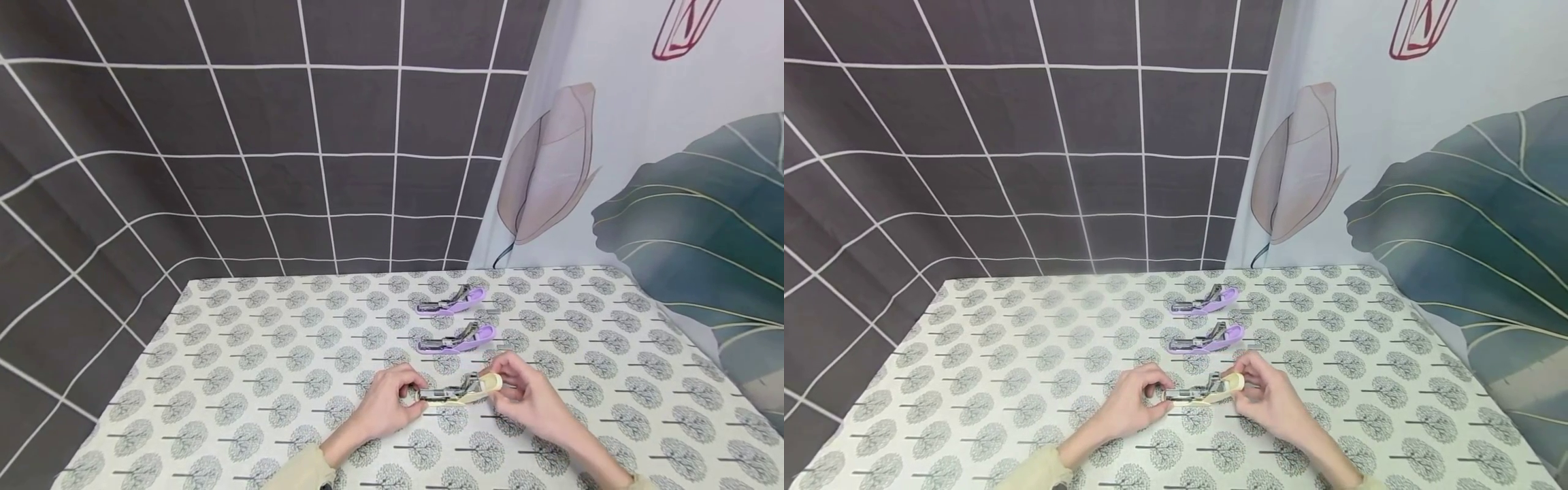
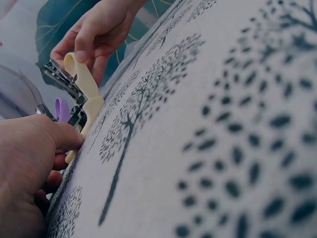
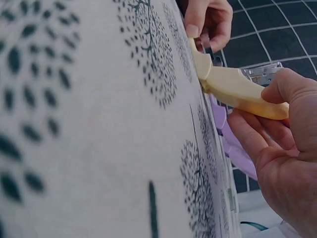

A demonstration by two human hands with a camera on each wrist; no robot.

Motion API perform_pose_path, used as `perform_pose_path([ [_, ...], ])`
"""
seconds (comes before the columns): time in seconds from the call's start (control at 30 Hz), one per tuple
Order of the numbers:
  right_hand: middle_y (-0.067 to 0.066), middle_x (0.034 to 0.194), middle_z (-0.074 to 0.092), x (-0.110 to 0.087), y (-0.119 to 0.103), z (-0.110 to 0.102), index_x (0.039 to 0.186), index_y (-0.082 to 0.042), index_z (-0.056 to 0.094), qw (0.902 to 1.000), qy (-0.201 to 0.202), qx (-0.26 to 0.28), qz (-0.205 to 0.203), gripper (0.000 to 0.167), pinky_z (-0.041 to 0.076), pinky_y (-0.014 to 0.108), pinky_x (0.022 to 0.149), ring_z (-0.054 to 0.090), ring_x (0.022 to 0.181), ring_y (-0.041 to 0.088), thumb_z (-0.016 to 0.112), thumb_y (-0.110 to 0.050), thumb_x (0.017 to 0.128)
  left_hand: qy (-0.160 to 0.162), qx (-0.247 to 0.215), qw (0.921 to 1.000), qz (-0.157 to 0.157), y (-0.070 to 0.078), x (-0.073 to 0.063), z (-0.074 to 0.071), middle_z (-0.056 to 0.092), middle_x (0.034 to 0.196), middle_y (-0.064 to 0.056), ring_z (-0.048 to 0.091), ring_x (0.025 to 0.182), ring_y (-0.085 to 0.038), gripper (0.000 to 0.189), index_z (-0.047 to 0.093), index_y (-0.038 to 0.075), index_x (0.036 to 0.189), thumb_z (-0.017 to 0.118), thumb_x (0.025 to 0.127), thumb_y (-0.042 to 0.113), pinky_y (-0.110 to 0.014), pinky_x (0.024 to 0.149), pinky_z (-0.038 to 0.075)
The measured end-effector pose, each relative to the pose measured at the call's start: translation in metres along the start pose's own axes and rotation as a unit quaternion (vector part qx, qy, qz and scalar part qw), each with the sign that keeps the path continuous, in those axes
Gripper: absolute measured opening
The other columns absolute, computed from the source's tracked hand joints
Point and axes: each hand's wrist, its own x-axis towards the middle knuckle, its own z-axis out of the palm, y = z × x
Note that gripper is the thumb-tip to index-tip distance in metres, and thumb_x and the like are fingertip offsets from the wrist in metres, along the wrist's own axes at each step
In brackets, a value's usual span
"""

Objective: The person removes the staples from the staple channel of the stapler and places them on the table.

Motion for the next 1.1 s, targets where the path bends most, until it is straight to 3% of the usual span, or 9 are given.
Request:
perform_pose_path([
  [0.37, 0.023, 0.101, 0.062, -0.002, 0.003, -0.005, 0.102, 0.000, 0.052, 0.9987, -0.015, 0.027, 0.041, 0.039, 0.057, 0.027, 0.073, 0.068, 0.087, 0.020, 0.063, 0.023, 0.073, 0.000, -0.004, 1.0000, 0.004, -0.001, 0.000, -0.001, 0.057, 0.082, 0.014, 0.043, 0.066, -0.001, 0.022, 0.072, 0.013, 0.096, 0.082, 0.077, 0.007, -0.020, 0.068, 0.038],
  [0.53, 0.013, 0.107, 0.064, 0.000, -0.006, -0.004, 0.106, -0.001, 0.054, 0.9966, -0.020, -0.068, 0.042, 0.040, 0.053, 0.024, 0.083, 0.066, 0.092, 0.016, 0.073, 0.012, 0.073, 0.002, -0.002, 0.9999, 0.010, -0.001, 0.001, -0.001, 0.058, 0.083, 0.014, 0.043, 0.066, -0.001, 0.022, 0.072, 0.012, 0.095, 0.083, 0.076, 0.007, -0.018, 0.066, 0.038],
  [0.6, 0.010, 0.112, 0.064, 0.001, -0.012, -0.001, 0.111, 0.001, 0.056, 0.9893, -0.005, -0.145, 0.014, 0.047, 0.047, 0.019, 0.091, 0.064, 0.098, 0.018, 0.079, 0.006, 0.071, 0.001, -0.002, 0.9999, 0.010, -0.001, 0.001, -0.001, 0.058, 0.084, 0.014, 0.043, 0.067, 0.000, 0.022, 0.072, 0.012, 0.096, 0.083, 0.076, 0.007, -0.018, 0.066, 0.039],
  [0.7, 0.011, 0.115, 0.062, 0.005, -0.021, 0.006, 0.115, 0.006, 0.056, 0.9658, 0.059, -0.247, -0.053, 0.054, 0.042, 0.015, 0.094, 0.061, 0.099, 0.025, 0.079, 0.004, 0.067, -0.002, 0.000, 1.0000, 0.008, 0.000, 0.001, 0.000, 0.057, 0.084, 0.015, 0.043, 0.067, 0.000, 0.022, 0.072, 0.013, 0.096, 0.082, 0.077, 0.008, -0.019, 0.068, 0.039],
  [0.77, 0.014, 0.116, 0.060, 0.009, -0.028, 0.012, 0.114, 0.008, 0.056, 0.9463, 0.113, -0.288, -0.094, 0.051, 0.041, 0.014, 0.093, 0.059, 0.097, 0.026, 0.077, 0.004, 0.068, -0.004, 0.003, 1.0000, 0.004, 0.000, 0.001, 0.000, 0.056, 0.084, 0.016, 0.043, 0.068, 0.000, 0.022, 0.072, 0.014, 0.097, 0.082, 0.077, 0.008, -0.020, 0.070, 0.038],
  [0.83, 0.013, 0.110, 0.061, 0.014, -0.034, 0.018, 0.112, 0.008, 0.057, 0.9388, 0.150, -0.284, -0.126, 0.045, 0.043, 0.014, 0.088, 0.060, 0.090, 0.023, 0.071, 0.008, 0.069, -0.006, 0.001, 1.0000, 0.001, 0.000, 0.001, 0.000, 0.057, 0.085, 0.016, 0.044, 0.068, 0.000, 0.022, 0.072, 0.014, 0.096, 0.082, 0.077, 0.008, -0.020, 0.070, 0.039],
  [0.9, 0.011, 0.101, 0.063, 0.017, -0.041, 0.026, 0.110, 0.007, 0.058, 0.9437, 0.161, -0.248, -0.148, 0.042, 0.047, 0.014, 0.080, 0.061, 0.082, 0.019, 0.067, 0.014, 0.070, -0.007, -0.004, 1.0000, -0.002, 0.000, 0.001, 0.000, 0.057, 0.085, 0.016, 0.044, 0.068, -0.001, 0.023, 0.072, 0.014, 0.096, 0.082, 0.077, 0.007, -0.020, 0.068, 0.039],
  [0.97, 0.007, 0.091, 0.064, 0.018, -0.046, 0.037, 0.111, 0.007, 0.059, 0.9550, 0.143, -0.209, -0.154, 0.042, 0.049, 0.015, 0.070, 0.061, 0.074, 0.013, 0.064, 0.019, 0.071, -0.009, -0.007, 0.9999, -0.005, 0.000, 0.001, -0.001, 0.058, 0.086, 0.015, 0.044, 0.068, -0.001, 0.023, 0.072, 0.014, 0.096, 0.082, 0.077, 0.006, -0.019, 0.066, 0.040],
  [1.1, 0.001, 0.081, 0.065, 0.014, -0.052, 0.059, 0.110, 0.006, 0.061, 0.9777, 0.094, -0.162, -0.095, 0.039, 0.049, 0.018, 0.056, 0.058, 0.066, 0.004, 0.066, 0.020, 0.074, -0.010, -0.005, 0.9999, -0.012, 0.000, 0.001, -0.001, 0.059, 0.087, 0.015, 0.045, 0.068, -0.001, 0.023, 0.072, 0.014, 0.096, 0.082, 0.077, 0.006, -0.019, 0.066, 0.040],
])
